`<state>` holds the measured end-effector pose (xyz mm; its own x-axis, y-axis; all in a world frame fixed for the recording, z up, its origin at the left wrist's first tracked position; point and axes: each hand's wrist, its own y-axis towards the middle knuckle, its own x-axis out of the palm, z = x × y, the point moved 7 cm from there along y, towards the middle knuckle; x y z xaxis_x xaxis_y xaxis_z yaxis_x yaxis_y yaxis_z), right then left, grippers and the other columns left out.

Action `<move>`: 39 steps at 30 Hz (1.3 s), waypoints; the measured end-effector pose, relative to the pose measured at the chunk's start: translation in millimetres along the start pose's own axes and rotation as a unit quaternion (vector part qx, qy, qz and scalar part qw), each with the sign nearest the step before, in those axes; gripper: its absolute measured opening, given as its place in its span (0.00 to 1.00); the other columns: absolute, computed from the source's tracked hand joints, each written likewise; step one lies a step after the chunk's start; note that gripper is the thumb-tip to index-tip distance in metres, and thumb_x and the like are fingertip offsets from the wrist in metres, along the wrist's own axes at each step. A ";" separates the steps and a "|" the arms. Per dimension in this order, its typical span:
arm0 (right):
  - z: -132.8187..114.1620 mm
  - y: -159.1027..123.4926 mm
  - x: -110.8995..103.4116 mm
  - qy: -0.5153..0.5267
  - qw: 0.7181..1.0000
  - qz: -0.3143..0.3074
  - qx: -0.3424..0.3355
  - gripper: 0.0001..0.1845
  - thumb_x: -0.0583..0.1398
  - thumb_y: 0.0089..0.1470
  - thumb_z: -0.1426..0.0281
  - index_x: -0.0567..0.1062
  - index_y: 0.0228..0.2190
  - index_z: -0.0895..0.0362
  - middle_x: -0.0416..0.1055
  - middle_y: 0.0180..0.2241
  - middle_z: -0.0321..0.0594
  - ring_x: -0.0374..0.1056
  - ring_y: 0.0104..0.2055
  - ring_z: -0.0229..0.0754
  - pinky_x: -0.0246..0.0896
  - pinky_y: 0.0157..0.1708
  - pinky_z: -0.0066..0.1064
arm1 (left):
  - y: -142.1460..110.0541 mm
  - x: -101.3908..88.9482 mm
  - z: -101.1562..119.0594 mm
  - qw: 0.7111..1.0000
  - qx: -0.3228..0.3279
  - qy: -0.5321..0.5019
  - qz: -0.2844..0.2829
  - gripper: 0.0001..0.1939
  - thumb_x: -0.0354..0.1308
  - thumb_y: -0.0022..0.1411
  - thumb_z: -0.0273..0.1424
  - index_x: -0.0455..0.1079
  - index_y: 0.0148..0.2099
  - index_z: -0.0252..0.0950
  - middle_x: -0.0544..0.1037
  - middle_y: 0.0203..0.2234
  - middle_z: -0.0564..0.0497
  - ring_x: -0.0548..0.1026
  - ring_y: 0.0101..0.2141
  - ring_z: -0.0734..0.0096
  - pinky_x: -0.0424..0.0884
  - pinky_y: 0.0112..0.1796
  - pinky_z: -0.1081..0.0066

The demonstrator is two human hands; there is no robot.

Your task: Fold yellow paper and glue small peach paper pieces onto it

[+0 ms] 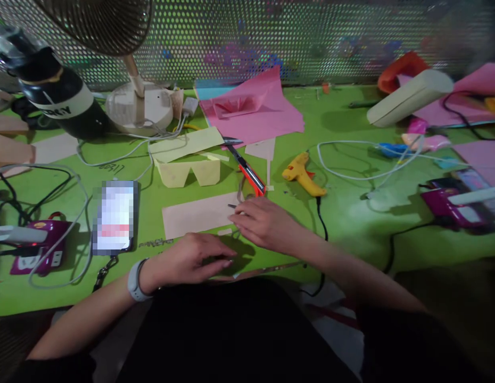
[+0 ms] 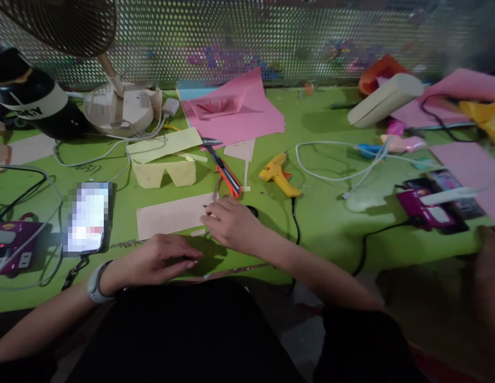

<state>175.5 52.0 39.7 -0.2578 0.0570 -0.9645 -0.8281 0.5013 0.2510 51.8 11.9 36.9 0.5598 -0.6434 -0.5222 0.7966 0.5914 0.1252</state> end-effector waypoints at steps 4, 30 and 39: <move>1.7 1.2 2.3 -0.022 0.999 -0.007 0.022 0.14 0.54 0.59 0.76 0.77 0.43 0.61 0.73 0.38 0.48 0.66 0.40 0.48 0.61 0.39 0.39 | -2.6 -5.5 2.1 1.000 -0.008 0.017 0.002 0.14 0.52 0.69 0.30 0.73 0.52 0.33 0.81 0.38 0.44 0.78 0.36 0.69 0.73 0.37 0.70; 236.6 -94.8 -7.5 -0.163 0.877 0.010 0.452 0.20 0.51 0.55 0.76 0.79 0.44 0.58 0.72 0.40 0.49 0.64 0.44 0.51 0.56 0.43 0.41 | -1.2 1.8 -7.4 0.996 -0.007 0.087 -0.010 0.13 0.49 0.70 0.29 0.74 0.48 0.34 0.80 0.34 0.47 0.78 0.32 0.69 0.73 0.34 0.71; 238.6 -93.2 -4.0 -0.166 0.880 -0.012 0.445 0.20 0.52 0.54 0.77 0.79 0.44 0.59 0.73 0.39 0.49 0.64 0.42 0.50 0.55 0.41 0.39 | -3.2 2.6 -10.3 0.997 -0.016 0.071 -0.012 0.13 0.50 0.69 0.29 0.74 0.48 0.34 0.80 0.34 0.47 0.78 0.33 0.69 0.73 0.35 0.71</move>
<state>372.5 211.1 0.7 0.0361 0.2132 -0.9763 -0.0757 0.9747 0.2101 48.4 13.3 26.5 0.5014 -0.5838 -0.6386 0.8002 0.5936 0.0856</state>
